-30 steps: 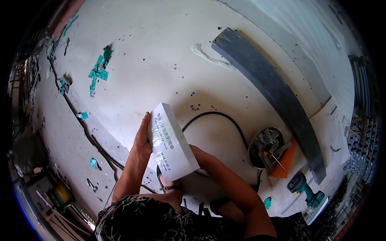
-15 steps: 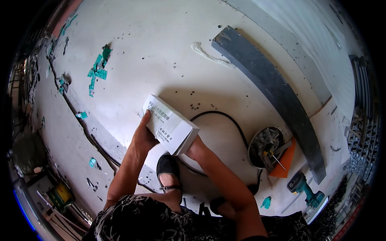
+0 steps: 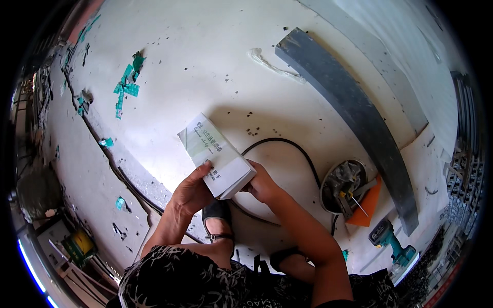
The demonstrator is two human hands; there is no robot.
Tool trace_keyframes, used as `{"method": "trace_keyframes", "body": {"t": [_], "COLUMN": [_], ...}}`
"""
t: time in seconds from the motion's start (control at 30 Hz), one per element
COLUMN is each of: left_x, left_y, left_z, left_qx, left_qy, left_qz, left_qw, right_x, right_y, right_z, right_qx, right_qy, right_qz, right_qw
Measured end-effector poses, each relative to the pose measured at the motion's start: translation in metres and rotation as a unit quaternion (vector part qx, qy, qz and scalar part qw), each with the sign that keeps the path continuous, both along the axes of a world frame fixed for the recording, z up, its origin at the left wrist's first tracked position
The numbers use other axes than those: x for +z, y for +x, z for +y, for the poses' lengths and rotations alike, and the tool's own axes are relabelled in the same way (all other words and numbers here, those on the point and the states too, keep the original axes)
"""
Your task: The person takes items from a box and puts them into another white box, then closes the white box.
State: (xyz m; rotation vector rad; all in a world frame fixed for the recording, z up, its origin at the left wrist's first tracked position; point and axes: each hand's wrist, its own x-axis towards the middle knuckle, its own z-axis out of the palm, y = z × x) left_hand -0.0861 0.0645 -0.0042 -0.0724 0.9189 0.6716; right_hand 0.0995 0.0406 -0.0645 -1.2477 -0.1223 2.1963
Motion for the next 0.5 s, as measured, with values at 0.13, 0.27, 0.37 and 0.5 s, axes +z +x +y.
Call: {"method": "trace_keyframes", "body": {"t": [0.13,0.27,0.37,0.5], "left_x": [0.008,0.020,0.038,0.033], "left_y": [0.000,-0.004,-0.004,0.004], "left_z": [0.000,0.000,0.002,-0.003], "left_qx": [0.004,0.020,0.002,-0.061], "left_qy": [-0.033,-0.040,-0.002,0.015], "left_qz": [-0.011,0.012,0.024,-0.009], "left_qw": [0.999,0.999,1.000,0.998], "right_x": [0.006,0.016,0.037,0.041], "right_y": [0.020,0.027,0.021,0.014], "right_z": [-0.002,-0.008,-0.017,-0.029], "right_qx": [-0.048,0.003,0.051,0.059], "right_qy": [-0.059,-0.020,0.002,0.020], "right_qz": [0.123,0.106,0.051,0.012], "right_qw": [0.990,0.994,0.997,0.998]}}
